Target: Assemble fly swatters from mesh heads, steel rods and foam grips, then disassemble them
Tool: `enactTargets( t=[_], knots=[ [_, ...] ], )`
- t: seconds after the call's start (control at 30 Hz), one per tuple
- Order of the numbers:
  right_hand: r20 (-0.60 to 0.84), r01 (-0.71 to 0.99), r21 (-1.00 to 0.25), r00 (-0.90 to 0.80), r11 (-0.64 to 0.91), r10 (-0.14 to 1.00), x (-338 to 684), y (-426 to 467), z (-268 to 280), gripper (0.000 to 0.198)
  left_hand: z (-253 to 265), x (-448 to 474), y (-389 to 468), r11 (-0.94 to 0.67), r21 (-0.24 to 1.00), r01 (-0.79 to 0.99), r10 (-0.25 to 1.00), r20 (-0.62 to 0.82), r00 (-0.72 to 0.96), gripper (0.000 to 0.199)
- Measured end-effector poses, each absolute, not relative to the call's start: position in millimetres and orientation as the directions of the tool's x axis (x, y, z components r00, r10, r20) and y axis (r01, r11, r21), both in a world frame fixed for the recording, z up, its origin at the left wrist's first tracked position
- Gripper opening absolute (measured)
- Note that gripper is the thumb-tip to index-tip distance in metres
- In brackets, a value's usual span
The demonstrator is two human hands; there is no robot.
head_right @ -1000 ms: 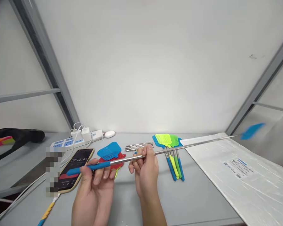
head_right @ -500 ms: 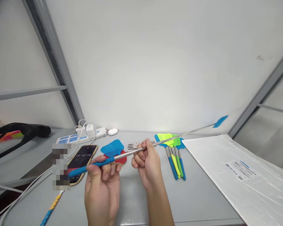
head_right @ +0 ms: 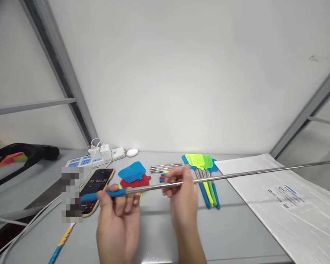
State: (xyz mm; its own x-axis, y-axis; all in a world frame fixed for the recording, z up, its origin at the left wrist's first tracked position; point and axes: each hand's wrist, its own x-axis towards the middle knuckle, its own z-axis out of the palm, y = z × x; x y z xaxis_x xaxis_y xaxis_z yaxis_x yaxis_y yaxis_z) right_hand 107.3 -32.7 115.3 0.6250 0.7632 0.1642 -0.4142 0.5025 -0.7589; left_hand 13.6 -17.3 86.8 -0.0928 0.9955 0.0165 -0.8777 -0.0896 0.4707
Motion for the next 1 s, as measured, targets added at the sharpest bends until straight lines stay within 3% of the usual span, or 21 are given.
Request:
enactTargets(
  t=[0.17, 0.3, 0.47, 0.6, 0.7, 0.83, 0.93, 1.0],
  knots=[
    [0.155, -0.479, -0.794, 0.436, 0.374, 0.886, 93.5, -30.5, 101.9, 0.049, 81.9, 31.0, -31.4, -0.005, 0.541, -0.841, 0.998, 0.06, 0.033, 0.03],
    [0.14, -0.543, -0.747, 0.435, 0.384, 0.889, 111.2, -35.7, 97.9, 0.051, 84.7, 16.9, -18.3, -0.023, 0.559, -0.829, 0.999, 0.032, -0.006, 0.031],
    [0.019, -0.584, -0.549, 0.706, 0.598, 0.708, 151.1, -51.9, 101.3, 0.042, 87.3, -7.5, -2.2, -0.014, 0.477, -0.879, 0.998, -0.051, -0.043, 0.027],
    [0.01, -0.468, -0.518, 0.834, 0.716, 0.552, 163.2, -55.9, 103.5, 0.034, 84.5, -20.6, 8.5, -0.148, 0.421, -0.895, 0.984, -0.025, -0.175, 0.024],
    [0.029, -0.551, -0.558, 0.734, 0.62, 0.679, 148.0, -46.3, 104.5, 0.029, 83.1, -19.0, 8.1, -0.322, 0.484, -0.813, 0.941, 0.072, -0.33, 0.024],
    [-0.012, -0.723, -0.585, 0.462, 0.368, 0.887, 119.7, -31.5, 103.8, 0.025, 84.0, -10.6, -2.0, -0.49, 0.592, -0.64, 0.866, 0.244, -0.437, 0.022],
    [-0.012, -0.788, -0.543, 0.352, 0.289, 0.936, 108.0, -29.7, 103.0, 0.02, 84.7, -8.5, -4.7, -0.475, 0.568, -0.672, 0.876, 0.231, -0.424, 0.024],
    [0.026, -0.757, -0.557, 0.395, 0.341, 0.918, 104.4, -31.5, 102.2, 0.021, 84.3, -9.1, -3.2, -0.416, 0.552, -0.723, 0.905, 0.173, -0.388, 0.026]
  ],
)
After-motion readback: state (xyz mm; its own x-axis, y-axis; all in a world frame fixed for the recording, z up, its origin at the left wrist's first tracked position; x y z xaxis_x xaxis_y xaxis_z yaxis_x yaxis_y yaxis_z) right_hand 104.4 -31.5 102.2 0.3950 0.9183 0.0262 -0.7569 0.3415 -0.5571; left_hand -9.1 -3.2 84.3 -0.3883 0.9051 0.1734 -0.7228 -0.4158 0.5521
